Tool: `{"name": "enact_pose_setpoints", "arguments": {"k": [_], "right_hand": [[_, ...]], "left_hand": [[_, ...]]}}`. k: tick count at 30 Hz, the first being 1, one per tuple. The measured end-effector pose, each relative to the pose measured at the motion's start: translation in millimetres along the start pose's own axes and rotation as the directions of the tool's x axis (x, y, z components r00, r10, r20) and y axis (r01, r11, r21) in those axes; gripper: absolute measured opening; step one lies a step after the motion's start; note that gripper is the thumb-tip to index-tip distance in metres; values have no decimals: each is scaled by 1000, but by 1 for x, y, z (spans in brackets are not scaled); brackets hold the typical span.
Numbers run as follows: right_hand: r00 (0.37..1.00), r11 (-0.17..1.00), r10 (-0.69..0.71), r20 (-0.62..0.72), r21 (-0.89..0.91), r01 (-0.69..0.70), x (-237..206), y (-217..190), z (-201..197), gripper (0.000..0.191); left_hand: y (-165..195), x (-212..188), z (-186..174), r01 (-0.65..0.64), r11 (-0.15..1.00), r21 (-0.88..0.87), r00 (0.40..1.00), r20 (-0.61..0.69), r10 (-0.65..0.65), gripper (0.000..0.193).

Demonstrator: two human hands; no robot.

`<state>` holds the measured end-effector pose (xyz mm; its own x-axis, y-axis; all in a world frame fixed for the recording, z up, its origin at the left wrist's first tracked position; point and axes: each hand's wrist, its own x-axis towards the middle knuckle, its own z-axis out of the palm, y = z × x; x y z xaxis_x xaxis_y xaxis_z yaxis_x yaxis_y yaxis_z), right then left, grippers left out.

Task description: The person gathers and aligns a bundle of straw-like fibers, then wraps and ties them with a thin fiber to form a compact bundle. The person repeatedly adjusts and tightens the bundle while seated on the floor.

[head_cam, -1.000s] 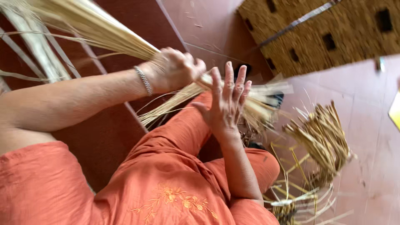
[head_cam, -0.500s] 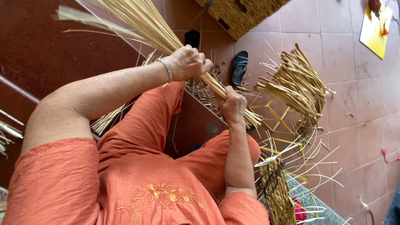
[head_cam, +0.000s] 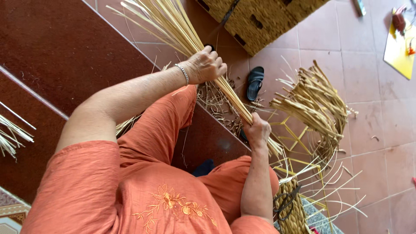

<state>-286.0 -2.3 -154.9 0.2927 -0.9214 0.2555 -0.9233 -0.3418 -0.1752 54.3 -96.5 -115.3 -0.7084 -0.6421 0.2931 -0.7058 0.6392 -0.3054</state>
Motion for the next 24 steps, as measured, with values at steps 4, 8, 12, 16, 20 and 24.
{"name": "enact_pose_setpoints", "arguments": {"k": [4,8,12,16,20,24], "right_hand": [[997,998,66,-30,-23,-67,-9,5,-3,46],[990,997,66,-127,-27,-70,-18,7,2,37],[989,996,83,-121,-11,-85,-22,4,4,27],[985,997,74,-155,2,-74,-21,-4,0,24],[997,998,57,-55,19,-56,-22,-12,-2,40],[987,988,156,42,12,-156,-25,-11,3,28]], "left_hand": [[1,-1,5,39,999,-11,983,-179,-40,23],[8,-1,7,15,1000,-2,990,-142,-15,27],[21,-4,2,48,998,-28,971,-232,-53,20],[29,-5,-9,59,996,-59,943,-325,-75,16],[34,-8,-19,35,997,-67,921,-386,-58,12],[39,-11,-19,35,997,-63,919,-391,-57,13]]}}
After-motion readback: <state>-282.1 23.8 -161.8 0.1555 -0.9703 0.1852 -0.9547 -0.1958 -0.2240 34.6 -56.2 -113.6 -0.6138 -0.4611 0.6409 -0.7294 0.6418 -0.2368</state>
